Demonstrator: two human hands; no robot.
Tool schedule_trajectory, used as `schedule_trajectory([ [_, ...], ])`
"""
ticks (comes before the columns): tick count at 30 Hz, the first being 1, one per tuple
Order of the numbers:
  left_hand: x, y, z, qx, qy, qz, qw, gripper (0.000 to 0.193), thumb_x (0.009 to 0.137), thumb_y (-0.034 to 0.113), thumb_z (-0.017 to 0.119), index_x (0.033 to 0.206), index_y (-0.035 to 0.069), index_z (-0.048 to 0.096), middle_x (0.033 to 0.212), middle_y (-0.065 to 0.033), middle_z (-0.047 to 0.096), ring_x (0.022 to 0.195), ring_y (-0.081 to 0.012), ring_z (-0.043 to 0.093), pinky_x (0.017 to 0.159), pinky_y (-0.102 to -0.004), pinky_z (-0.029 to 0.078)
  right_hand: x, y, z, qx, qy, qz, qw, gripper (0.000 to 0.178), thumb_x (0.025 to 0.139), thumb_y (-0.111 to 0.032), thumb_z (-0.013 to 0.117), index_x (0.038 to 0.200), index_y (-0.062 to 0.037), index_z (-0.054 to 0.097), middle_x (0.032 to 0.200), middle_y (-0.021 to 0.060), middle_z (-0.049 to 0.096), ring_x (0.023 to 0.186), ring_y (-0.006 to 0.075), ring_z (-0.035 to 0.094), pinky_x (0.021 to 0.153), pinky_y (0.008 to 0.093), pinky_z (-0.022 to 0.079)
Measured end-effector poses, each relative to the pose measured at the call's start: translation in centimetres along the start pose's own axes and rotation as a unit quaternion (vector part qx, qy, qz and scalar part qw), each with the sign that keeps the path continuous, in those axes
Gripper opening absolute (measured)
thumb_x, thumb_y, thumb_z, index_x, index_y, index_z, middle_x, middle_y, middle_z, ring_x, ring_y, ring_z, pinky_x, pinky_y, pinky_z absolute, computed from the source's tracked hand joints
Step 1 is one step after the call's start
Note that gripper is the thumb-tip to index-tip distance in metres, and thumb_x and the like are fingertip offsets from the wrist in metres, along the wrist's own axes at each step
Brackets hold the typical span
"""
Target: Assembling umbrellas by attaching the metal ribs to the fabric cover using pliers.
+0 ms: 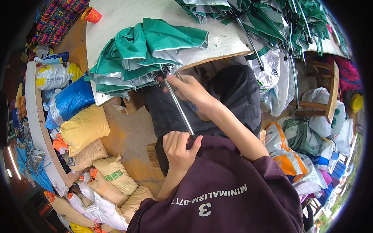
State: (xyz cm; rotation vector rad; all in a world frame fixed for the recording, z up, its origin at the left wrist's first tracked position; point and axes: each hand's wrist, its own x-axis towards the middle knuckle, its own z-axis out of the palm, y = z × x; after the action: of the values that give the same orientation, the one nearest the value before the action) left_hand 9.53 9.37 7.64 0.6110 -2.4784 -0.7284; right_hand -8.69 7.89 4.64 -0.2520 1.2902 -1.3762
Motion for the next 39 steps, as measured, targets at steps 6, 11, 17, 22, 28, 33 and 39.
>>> schedule_trajectory([
  [6, 1.1, -1.5, -1.2, -0.096, -0.055, 0.007, 0.994, 0.014, 0.084, 0.014, 0.069, 0.09, 0.003, 0.063, 0.076, -0.0056, 0.06, 0.071, -0.0246, 0.056, 0.067, -0.0346, 0.04, -5.1, 0.6, -0.9, -0.051, -0.066, -0.041, 0.996, 0.041, 0.1, -0.026, 0.055, 0.132, -0.0007, 0.057, 0.075, -0.0035, 0.061, 0.064, 0.0012, 0.047, 0.058, 0.0201, 0.037],
  [11, 7.5, -2.7, -2.1, 0.086, 0.051, 0.056, 0.993, 0.026, 0.081, 0.012, 0.073, 0.106, 0.008, 0.066, 0.092, -0.0047, 0.064, 0.079, -0.0248, 0.06, 0.073, -0.0379, 0.046, -8.6, 1.4, -1.8, -0.108, -0.06, -0.057, 0.991, 0.042, 0.101, -0.015, 0.053, 0.14, -0.0005, 0.05, 0.074, -0.003, 0.059, 0.068, 0.0024, 0.051, 0.066, 0.0206, 0.04],
  [17, 10.9, -2.4, -1.0, 0.151, 0.026, 0.146, 0.977, 0.035, 0.076, 0.009, 0.078, 0.108, 0.007, 0.066, 0.093, -0.0056, 0.064, 0.08, -0.025, 0.06, 0.071, -0.0385, 0.046, -12.3, 1.5, -1.9, -0.133, -0.059, -0.032, 0.989, 0.043, 0.101, -0.013, 0.051, 0.143, -0.0022, 0.047, 0.071, -0.0027, 0.058, 0.069, 0.0031, 0.051, 0.066, 0.021, 0.04],
  [22, 11.2, -2.6, -2.7, 0.076, 0.137, 0.18, 0.971, 0.037, 0.072, 0.0, 0.081, 0.105, 0.002, 0.063, 0.089, -0.0087, 0.064, 0.078, -0.025, 0.061, 0.072, -0.0366, 0.048, -14.2, 1.9, -3.0, -0.123, -0.017, -0.019, 0.992, 0.041, 0.102, -0.015, 0.048, 0.142, -0.0022, 0.048, 0.067, -0.0032, 0.053, 0.066, 0.0034, 0.048, 0.063, 0.0215, 0.039],
  [28, 10.2, -5.9, -8.4, 0.05, 0.252, 0.094, 0.962, 0.021, 0.082, -0.006, 0.072, 0.098, 0.0, 0.06, 0.096, -0.0111, 0.062, 0.083, -0.0203, 0.059, 0.076, -0.0317, 0.048, -15.1, 2.9, -4.4, -0.157, 0.036, -0.009, 0.987, 0.039, 0.104, -0.017, 0.044, 0.139, -0.0025, 0.051, 0.063, -0.0034, 0.046, 0.062, 0.0035, 0.044, 0.06, 0.0225, 0.037],
  [33, 8.1, -7.5, -9.9, 0.029, 0.179, 0.145, 0.973, 0.016, 0.084, -0.009, 0.064, 0.096, 0.002, 0.064, 0.108, -0.0116, 0.057, 0.092, -0.0206, 0.056, 0.077, -0.0311, 0.046, -14.1, 4.9, -4.0, -0.181, 0.045, -0.024, 0.982, 0.038, 0.103, -0.016, 0.044, 0.138, -0.0024, 0.052, 0.063, -0.0023, 0.048, 0.062, 0.0043, 0.045, 0.06, 0.023, 0.038],
  [39, 6.9, -6.3, -10.6, 0.042, 0.037, 0.162, 0.985, 0.026, 0.074, -0.006, 0.07, 0.095, 0.008, 0.073, 0.105, -0.01, 0.058, 0.095, -0.0228, 0.055, 0.074, -0.0318, 0.043, -13.4, 6.5, -3.5, -0.196, 0.06, -0.04, 0.978, 0.032, 0.102, -0.015, 0.047, 0.129, -0.0006, 0.057, 0.064, 0.0004, 0.053, 0.062, 0.0068, 0.049, 0.062, 0.0259, 0.041],
])
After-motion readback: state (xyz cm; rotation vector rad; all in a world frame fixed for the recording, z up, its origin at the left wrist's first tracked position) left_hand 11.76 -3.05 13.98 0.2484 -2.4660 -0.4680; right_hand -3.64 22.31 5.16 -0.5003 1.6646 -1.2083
